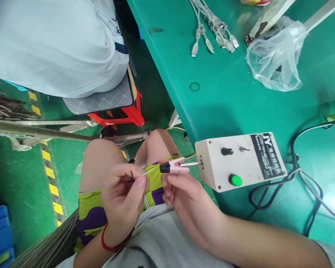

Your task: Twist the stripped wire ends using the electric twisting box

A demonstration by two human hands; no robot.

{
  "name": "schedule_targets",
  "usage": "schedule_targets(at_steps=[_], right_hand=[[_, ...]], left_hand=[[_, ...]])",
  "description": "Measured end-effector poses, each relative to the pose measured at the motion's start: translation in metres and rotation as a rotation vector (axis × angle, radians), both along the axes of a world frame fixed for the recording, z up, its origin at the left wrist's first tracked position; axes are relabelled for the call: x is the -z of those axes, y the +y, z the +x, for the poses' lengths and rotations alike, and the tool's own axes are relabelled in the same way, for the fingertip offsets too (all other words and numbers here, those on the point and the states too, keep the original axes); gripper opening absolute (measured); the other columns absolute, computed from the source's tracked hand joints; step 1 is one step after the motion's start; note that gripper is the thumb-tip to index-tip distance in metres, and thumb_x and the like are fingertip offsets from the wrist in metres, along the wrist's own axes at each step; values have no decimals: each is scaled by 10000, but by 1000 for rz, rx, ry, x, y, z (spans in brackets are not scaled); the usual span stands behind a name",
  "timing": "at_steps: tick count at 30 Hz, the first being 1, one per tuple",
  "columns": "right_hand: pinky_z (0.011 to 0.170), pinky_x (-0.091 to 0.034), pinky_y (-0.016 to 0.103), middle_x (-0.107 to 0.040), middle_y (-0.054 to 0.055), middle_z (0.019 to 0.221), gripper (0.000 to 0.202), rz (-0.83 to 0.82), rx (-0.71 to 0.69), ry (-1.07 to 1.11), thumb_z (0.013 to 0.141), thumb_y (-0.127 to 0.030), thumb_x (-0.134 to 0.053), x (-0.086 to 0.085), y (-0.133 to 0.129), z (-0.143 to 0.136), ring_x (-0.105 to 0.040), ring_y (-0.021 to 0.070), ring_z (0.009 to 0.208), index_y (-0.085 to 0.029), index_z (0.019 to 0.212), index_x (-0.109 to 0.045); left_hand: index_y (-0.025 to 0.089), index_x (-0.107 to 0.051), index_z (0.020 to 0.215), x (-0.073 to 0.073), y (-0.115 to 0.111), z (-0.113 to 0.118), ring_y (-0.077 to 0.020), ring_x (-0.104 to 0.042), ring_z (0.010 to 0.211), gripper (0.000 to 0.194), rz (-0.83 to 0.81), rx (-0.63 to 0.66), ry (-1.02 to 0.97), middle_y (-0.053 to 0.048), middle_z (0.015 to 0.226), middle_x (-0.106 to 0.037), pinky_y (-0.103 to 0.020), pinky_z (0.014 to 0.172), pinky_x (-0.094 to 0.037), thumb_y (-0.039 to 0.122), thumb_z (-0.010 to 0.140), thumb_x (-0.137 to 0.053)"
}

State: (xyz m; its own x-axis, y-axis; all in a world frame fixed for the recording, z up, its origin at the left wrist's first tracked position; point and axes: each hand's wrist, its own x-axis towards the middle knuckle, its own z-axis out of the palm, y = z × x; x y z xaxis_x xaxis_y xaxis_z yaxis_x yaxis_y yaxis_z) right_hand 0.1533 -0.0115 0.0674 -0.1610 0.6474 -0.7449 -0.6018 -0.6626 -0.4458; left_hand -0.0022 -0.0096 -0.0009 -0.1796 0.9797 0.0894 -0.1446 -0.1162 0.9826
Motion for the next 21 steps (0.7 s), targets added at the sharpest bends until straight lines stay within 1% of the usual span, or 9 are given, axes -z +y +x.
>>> schedule_targets(at_steps=[1,3,4,8,11,13,16,18,21], right_hand=[[761,-522,291,-645,18,878,235,2,48,7,863,-360,-1009,-1,2,1,-527,185,830,-231,1025,-897],[752,-534,280,-658,15,878,452,-1,117,42,843,-347,-1030,-2,5,3,-524,184,825,-287,1279,-926],[737,-533,274,-651,16,864,511,-2,131,62,840,-350,-1035,-3,6,3,-513,182,811,-292,1336,-924],[681,-529,271,-616,36,840,521,36,126,109,841,-476,-1054,-4,6,1,-476,180,777,-234,1292,-958],[674,-532,265,-594,30,847,668,45,148,91,862,-700,-1036,-1,4,0,-447,168,756,-231,1330,-954],[683,-537,258,-587,20,840,738,28,165,59,867,-801,-994,1,3,0,-438,156,741,-235,1340,-951],[701,-534,245,-625,21,842,648,13,170,18,901,-778,-982,4,1,0,-444,136,720,-245,1268,-965],[698,-523,246,-616,10,791,567,34,157,24,948,-751,-957,4,0,-1,-431,131,694,-249,1212,-972],[679,-496,256,-475,-42,652,533,82,131,44,1041,-733,-868,2,0,-2,-375,137,647,-239,1215,-967]], left_hand=[[237,-701,1005,-1,2,0,-73,-532,572,189,-9,9,-3,49,819,-602,-152,530,-490,339,1151,-765],[238,-687,977,-3,5,0,-76,-527,579,222,-25,30,-13,49,806,-591,-148,529,-477,350,1152,-764],[238,-679,967,-4,6,0,-79,-533,585,232,-29,40,-17,49,801,-590,-148,532,-479,350,1152,-764],[232,-672,930,-9,13,-1,-87,-565,606,256,-22,73,-21,44,772,-609,-150,552,-499,331,1139,-783],[230,-670,914,-11,18,-1,-88,-564,612,267,-37,97,-45,42,770,-617,-153,549,-493,322,1126,-803],[232,-668,915,-10,19,-1,-86,-549,607,269,-60,114,-87,45,768,-605,-152,542,-484,325,1125,-808],[239,-682,950,-6,17,0,-85,-530,601,240,-114,146,-183,50,771,-594,-152,538,-478,334,1138,-797],[248,-697,984,-4,15,-1,-89,-533,614,206,-147,166,-239,47,790,-605,-155,546,-482,338,1144,-790],[252,-707,1002,-3,13,-2,-93,-530,633,186,-161,187,-261,39,816,-620,-154,559,-480,339,1143,-790]])
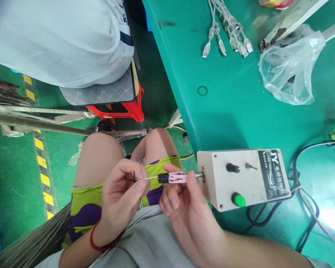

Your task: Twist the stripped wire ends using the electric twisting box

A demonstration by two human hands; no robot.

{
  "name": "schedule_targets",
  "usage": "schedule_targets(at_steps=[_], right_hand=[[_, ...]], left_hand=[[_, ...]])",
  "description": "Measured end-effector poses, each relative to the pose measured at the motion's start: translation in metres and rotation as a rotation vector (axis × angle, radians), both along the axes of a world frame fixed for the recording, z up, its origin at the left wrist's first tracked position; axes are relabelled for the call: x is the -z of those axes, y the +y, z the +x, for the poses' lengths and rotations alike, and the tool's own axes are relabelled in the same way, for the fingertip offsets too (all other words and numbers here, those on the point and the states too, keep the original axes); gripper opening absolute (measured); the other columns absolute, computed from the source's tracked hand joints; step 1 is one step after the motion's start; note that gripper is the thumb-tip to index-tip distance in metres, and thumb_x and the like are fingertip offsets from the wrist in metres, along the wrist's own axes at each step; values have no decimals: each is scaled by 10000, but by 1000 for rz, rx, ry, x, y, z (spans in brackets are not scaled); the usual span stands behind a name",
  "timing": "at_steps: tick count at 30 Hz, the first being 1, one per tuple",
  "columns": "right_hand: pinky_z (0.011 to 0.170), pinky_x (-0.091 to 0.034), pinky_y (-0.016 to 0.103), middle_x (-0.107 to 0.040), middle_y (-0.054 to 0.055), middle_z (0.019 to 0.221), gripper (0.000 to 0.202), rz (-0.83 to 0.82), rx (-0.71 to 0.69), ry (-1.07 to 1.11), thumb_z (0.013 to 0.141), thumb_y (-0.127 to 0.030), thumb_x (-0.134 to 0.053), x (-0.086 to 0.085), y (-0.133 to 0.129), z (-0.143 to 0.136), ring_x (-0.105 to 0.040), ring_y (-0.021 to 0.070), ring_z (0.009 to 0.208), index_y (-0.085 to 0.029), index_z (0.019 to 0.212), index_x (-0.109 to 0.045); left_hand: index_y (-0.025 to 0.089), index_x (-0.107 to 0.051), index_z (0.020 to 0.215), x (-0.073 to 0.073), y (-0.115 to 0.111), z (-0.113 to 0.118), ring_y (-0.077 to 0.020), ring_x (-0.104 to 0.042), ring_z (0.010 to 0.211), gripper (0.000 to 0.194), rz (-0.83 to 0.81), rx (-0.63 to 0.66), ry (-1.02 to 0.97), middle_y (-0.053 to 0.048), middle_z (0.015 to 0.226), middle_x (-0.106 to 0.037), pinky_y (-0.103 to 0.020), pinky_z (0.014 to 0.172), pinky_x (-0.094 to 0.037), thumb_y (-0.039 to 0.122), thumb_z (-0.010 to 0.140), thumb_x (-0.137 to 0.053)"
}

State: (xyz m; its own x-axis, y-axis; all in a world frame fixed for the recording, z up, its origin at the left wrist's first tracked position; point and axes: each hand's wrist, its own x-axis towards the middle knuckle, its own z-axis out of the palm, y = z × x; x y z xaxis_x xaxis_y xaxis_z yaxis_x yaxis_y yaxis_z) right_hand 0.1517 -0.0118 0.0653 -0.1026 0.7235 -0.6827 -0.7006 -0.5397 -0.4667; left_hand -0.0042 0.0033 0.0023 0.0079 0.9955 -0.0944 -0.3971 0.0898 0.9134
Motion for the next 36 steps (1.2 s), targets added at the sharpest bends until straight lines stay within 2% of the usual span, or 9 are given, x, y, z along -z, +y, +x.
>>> schedule_targets(at_steps=[3,6,9,12,15,21,26,33,36], right_hand=[[679,-478,272,-416,-58,607,519,12,6,1,1103,-692,-804,-2,-2,0,-354,149,634,-224,1275,-951],[674,-458,292,-524,-24,659,495,-10,9,38,1086,-663,-819,-1,-5,0,-381,161,645,-249,1332,-934],[660,-424,302,-603,3,781,578,-6,-56,58,1006,-757,-867,1,-11,-2,-397,160,667,-258,1292,-930],[695,-393,301,-581,-9,770,424,26,-202,22,932,-618,-1013,2,-15,-5,-410,156,707,-229,1078,-927],[700,-344,281,-596,-24,778,292,-33,-227,28,864,-424,-1098,3,-16,-6,-375,135,714,-230,983,-915],[645,-288,250,-586,-52,726,241,-30,-188,30,852,-404,-1118,0,-16,-6,-346,101,657,-277,971,-952],[626,-268,277,-531,-61,616,226,-11,-211,1,885,-413,-1091,-4,-13,-7,-343,114,617,-260,858,-925],[646,-268,296,-551,-58,658,299,58,-240,6,901,-405,-1057,-5,-8,-5,-340,129,631,-233,826,-824],[653,-256,306,-495,-77,597,298,104,-251,3,935,-405,-1016,-4,-7,-4,-310,135,614,-234,832,-796]], left_hand=[[251,-700,1006,-2,0,-1,-88,-507,624,183,14,9,6,39,822,-611,-148,556,-470,335,1150,-775],[255,-676,1009,-4,0,-2,-89,-506,619,166,43,14,31,46,816,-589,-151,556,-474,293,1155,-746],[261,-654,1017,-3,0,-2,-102,-548,638,145,104,3,128,44,819,-591,-168,571,-494,195,1134,-709],[261,-670,1068,-1,-1,-5,-120,-593,659,160,253,-7,265,22,861,-655,-215,590,-515,105,1067,-704],[251,-664,1113,-1,-1,-7,-117,-564,607,256,469,28,318,31,821,-650,-255,579,-493,25,991,-667],[252,-624,1013,-1,1,-9,-137,-461,564,278,671,-16,510,60,697,-521,-315,553,-364,6,885,-619],[288,-600,1062,4,-5,-11,-151,-439,530,319,689,22,526,65,692,-508,-347,553,-323,55,851,-656],[302,-589,1038,-11,-7,-13,-158,-451,524,302,692,69,628,62,662,-530,-363,536,-322,46,880,-613],[292,-629,1094,-15,-10,-13,-175,-558,557,271,686,84,564,37,715,-634,-363,542,-411,71,938,-610]])
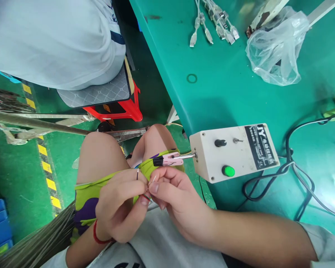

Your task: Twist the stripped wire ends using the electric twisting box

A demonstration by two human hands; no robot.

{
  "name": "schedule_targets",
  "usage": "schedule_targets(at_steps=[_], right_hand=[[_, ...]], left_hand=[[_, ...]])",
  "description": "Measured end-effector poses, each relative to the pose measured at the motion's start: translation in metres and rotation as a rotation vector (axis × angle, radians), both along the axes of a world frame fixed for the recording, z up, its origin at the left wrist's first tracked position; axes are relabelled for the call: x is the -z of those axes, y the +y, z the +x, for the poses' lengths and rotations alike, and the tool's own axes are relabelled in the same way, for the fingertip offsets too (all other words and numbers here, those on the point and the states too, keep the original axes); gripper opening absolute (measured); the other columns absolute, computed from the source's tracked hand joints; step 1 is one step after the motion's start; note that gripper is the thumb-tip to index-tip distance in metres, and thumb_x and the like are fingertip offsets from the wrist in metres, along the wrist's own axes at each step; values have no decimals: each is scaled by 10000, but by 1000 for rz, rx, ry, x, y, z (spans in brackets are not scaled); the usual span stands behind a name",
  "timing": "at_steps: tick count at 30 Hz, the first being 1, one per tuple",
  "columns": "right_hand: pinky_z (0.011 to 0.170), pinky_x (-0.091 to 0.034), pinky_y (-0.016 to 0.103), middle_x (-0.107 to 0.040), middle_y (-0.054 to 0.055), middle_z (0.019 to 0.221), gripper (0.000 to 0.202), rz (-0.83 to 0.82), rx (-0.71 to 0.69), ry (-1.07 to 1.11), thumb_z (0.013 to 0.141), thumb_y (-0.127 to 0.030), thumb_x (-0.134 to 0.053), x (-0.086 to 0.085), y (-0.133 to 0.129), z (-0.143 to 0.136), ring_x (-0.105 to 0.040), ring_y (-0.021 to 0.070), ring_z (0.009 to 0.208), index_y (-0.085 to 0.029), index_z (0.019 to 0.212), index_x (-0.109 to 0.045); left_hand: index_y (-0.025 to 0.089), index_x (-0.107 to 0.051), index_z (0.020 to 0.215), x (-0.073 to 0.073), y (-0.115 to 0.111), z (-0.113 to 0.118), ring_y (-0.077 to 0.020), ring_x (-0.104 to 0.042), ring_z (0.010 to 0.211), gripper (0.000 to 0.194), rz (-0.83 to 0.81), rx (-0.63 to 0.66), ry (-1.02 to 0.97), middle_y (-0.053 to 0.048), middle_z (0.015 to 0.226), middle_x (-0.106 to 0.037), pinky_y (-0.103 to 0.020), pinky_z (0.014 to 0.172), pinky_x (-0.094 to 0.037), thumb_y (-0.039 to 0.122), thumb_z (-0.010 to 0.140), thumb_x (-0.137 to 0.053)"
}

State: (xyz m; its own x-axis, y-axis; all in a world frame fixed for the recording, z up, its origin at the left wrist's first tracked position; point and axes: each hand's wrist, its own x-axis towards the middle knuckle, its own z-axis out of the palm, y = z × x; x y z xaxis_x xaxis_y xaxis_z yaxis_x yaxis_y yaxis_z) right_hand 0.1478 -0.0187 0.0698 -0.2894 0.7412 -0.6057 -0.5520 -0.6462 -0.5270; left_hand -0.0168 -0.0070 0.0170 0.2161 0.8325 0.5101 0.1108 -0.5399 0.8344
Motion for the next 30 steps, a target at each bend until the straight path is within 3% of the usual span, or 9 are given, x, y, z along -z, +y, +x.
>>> schedule_targets(at_steps=[4,14,22,27,30], right_hand=[[649,-264,315,-460,-85,570,327,72,2,-9,962,-407,-975,0,2,2,-285,140,602,-232,798,-753],[678,-254,349,-439,-83,556,421,71,-3,-83,943,-483,-958,5,2,3,-283,159,626,-249,754,-664],[671,-248,337,-447,-106,510,352,47,-73,-45,938,-476,-953,4,1,3,-269,144,579,-244,826,-713],[651,-244,340,-443,-101,517,366,76,-102,-38,943,-466,-951,2,4,3,-260,136,570,-242,783,-709],[657,-259,340,-437,-94,553,365,87,-83,-98,980,-480,-935,2,3,3,-283,142,602,-233,809,-728]], left_hand=[[273,-688,1200,-4,-3,-4,-195,-676,651,277,-53,59,-56,0,830,-757,-356,604,-522,75,1014,-633],[262,-656,1113,-20,4,-12,-149,-735,735,227,-144,199,124,15,910,-819,-274,668,-516,51,1099,-573],[262,-631,1035,-18,3,-16,-137,-646,626,211,-177,280,-8,10,853,-807,-262,627,-504,69,1084,-559],[257,-678,1009,-10,-6,-14,-120,-559,544,168,-222,189,-83,28,744,-738,-260,538,-421,110,1070,-624],[253,-720,1019,-4,-14,-10,-119,-543,524,139,-258,-12,-71,19,752,-723,-270,506,-408,164,1102,-654]])
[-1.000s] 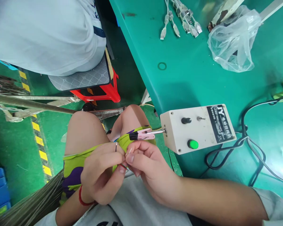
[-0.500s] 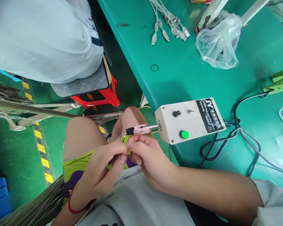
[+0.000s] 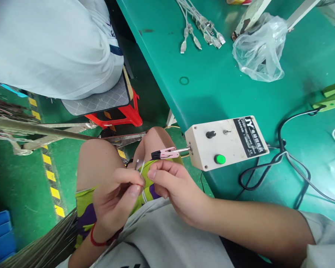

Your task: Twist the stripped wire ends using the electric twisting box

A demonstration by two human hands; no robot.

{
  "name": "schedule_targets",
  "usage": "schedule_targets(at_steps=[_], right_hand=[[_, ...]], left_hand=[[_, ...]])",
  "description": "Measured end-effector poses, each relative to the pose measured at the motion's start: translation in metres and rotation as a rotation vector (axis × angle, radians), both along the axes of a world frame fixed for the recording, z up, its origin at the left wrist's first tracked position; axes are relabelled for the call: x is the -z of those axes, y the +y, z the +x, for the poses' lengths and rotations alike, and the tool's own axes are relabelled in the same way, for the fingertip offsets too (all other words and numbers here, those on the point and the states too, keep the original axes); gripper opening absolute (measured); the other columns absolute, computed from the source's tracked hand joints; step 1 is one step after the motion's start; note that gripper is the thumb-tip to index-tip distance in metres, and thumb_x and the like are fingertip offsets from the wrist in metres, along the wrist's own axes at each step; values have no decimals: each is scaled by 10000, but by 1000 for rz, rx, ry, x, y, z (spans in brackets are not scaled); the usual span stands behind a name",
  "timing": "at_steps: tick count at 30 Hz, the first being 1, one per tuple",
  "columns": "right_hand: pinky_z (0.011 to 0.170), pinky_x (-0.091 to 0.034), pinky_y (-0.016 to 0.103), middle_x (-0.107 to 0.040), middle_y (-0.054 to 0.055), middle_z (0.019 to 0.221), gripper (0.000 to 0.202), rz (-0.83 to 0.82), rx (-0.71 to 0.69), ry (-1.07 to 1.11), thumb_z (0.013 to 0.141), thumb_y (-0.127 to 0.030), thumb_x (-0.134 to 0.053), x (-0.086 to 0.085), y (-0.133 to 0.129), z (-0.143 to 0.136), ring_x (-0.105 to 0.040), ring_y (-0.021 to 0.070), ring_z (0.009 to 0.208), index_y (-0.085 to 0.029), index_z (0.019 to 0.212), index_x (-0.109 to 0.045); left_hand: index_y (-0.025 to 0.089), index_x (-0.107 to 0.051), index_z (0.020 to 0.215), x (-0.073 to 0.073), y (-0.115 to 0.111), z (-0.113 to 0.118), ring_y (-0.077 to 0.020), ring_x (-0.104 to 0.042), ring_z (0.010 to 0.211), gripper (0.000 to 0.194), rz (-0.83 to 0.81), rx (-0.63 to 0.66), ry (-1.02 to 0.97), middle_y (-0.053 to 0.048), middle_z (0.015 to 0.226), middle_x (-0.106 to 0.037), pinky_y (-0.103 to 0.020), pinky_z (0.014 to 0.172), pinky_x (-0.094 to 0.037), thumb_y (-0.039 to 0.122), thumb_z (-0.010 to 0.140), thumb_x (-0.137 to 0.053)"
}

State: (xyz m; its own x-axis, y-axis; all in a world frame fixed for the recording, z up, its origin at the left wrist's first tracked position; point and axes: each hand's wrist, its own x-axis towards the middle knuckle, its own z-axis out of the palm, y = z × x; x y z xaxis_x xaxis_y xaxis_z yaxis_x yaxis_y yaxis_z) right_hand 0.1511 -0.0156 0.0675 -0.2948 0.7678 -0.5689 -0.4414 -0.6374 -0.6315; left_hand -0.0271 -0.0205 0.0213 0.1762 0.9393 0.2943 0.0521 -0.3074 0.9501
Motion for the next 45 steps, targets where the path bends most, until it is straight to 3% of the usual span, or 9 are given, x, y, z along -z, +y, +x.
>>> schedule_targets(at_steps=[4,8,15,22,30,35,39,45], right_hand=[[633,-274,322,-494,-86,640,307,94,-12,-89,984,-396,-971,-1,-2,2,-313,130,623,-223,875,-742],[609,-299,299,-499,-102,656,360,115,-40,-73,912,-395,-1051,-4,-2,1,-329,114,610,-232,925,-731],[625,-347,293,-517,-87,655,389,134,19,-173,939,-516,-1038,-3,-2,-1,-405,118,628,-222,937,-784],[644,-382,290,-510,-87,642,370,83,51,-219,913,-521,-1063,-1,-4,-1,-417,116,630,-220,972,-855],[665,-348,302,-522,-73,669,424,20,27,-204,876,-582,-1079,4,-5,2,-428,124,676,-221,946,-869],[653,-280,320,-563,-61,698,369,-44,44,-160,856,-516,-1093,5,-3,2,-383,126,673,-230,914,-867],[636,-236,341,-541,-67,671,295,-36,73,-119,879,-429,-1069,3,1,1,-323,126,638,-232,847,-852],[671,-242,345,-462,-84,584,253,-80,80,-30,897,-434,-1057,5,3,3,-312,135,626,-238,897,-897]], left_hand=[[251,-723,1021,5,-2,4,-103,-516,495,115,66,-170,131,45,727,-685,-263,492,-407,174,1088,-671],[256,-693,1046,4,2,6,-102,-559,518,147,178,-168,242,48,763,-726,-248,511,-435,115,1025,-660],[262,-662,1056,2,4,6,-111,-565,519,199,220,-165,323,49,802,-754,-268,574,-483,74,991,-651],[264,-644,1068,5,5,6,-120,-628,564,203,209,-138,307,46,823,-756,-265,620,-517,77,992,-663],[254,-640,1074,4,6,7,-79,-554,537,178,185,-154,286,61,827,-711,-217,509,-417,85,1018,-649],[259,-639,1057,8,5,5,-70,-480,499,158,91,-159,222,92,761,-599,-214,504,-421,102,1059,-661],[258,-657,1066,12,4,4,-64,-443,501,158,61,-170,173,89,786,-601,-219,505,-412,100,1070,-671],[253,-658,1062,14,8,4,-60,-440,514,146,37,-165,125,83,788,-598,-216,504,-394,110,1089,-663]])
